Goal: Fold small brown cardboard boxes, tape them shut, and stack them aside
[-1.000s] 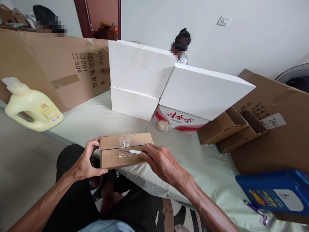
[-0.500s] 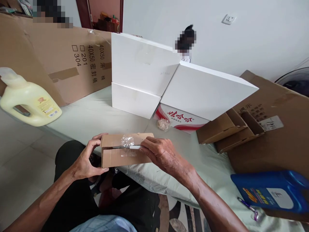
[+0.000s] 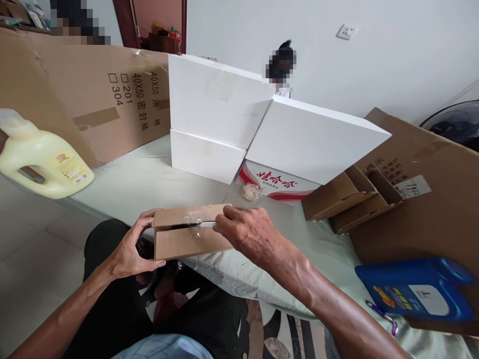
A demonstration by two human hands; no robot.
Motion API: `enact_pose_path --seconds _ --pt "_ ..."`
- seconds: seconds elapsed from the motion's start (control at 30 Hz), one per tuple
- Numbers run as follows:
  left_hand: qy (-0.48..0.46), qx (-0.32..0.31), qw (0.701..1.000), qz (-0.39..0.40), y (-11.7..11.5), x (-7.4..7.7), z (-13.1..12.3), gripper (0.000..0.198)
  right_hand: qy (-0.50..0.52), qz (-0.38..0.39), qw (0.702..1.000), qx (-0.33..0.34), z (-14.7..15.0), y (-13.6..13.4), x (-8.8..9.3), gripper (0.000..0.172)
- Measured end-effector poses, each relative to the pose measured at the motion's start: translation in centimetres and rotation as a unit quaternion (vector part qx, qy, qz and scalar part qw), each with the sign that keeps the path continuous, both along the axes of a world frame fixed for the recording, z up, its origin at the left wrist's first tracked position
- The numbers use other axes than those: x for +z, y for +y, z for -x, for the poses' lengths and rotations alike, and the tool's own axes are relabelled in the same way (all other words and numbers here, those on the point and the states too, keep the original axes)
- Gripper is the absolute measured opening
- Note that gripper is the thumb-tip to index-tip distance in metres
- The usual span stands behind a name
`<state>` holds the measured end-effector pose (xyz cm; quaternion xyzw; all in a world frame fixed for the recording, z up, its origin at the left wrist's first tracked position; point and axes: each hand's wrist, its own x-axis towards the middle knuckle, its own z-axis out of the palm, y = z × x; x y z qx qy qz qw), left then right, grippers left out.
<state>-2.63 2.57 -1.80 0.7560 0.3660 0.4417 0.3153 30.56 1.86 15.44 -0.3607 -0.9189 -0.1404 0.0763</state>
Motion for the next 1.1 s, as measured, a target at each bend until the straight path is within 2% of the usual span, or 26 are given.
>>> enact_pose_path --seconds 0.2,0.3,0.37,0.43,0.5,0.57,0.63,0.7,0.77,0.83,0.93,1.0,1.1 --pt "0.017 0.015 1.000 -0.002 0.2 -0.3 0.1 0.087 0.001 0.001 0.999 -0.038 -1.7 -0.5 1.0 0.042" --pt "0.019 0.028 0.999 0.003 0.3 -0.4 0.4 0.087 0.070 0.035 0.996 -0.038 -3.9 -0.5 1.0 0.039" --pt "0.024 0.037 0.999 0.003 0.3 -0.4 0.8 0.088 0.159 0.066 0.983 -0.058 -6.0 -0.5 -0.4 0.033" --pt "0.035 0.035 0.999 0.005 0.3 -0.3 1.2 0.089 0.255 0.068 0.956 -0.128 -8.2 -0.7 -3.6 0.033" --pt "0.039 0.020 0.999 0.012 0.4 -0.1 1.4 0.090 0.314 0.059 0.919 -0.230 -9.9 -1.1 -8.5 0.045" --pt "0.033 0.003 0.999 0.019 0.6 0.4 1.5 0.086 0.329 0.086 0.893 -0.296 -10.8 -1.8 -14.1 0.058" --pt "0.024 -0.002 1.000 0.019 0.8 1.2 1.4 0.074 0.330 0.106 0.885 -0.310 -11.0 -2.6 -18.8 0.066" --pt "0.026 -0.002 1.000 0.014 1.0 2.3 1.3 0.061 0.337 0.111 0.884 -0.306 -10.7 -3.0 -21.3 0.069" --pt "0.049 -0.002 0.999 0.008 1.4 3.8 1.1 0.054 0.358 0.099 0.877 -0.304 -10.0 -2.9 -21.3 0.067" --pt "0.096 -0.010 0.995 -0.004 1.9 5.5 0.8 0.052 0.391 0.055 0.876 -0.277 -9.0 -2.3 -19.1 0.056" --pt "0.174 -0.039 0.983 -0.034 2.8 8.0 0.2 0.041 0.399 -0.026 0.905 -0.144 -6.3 -1.3 -14.2 0.044" --pt "0.212 -0.059 0.974 -0.060 3.5 9.3 -0.3 0.035 0.366 -0.030 0.929 -0.054 -4.1 -0.8 -11.7 0.045" --pt "0.262 -0.074 0.957 -0.102 4.6 10.8 -0.9 0.034 0.334 -0.010 0.943 -0.009 -1.4 -0.3 -10.6 0.041"
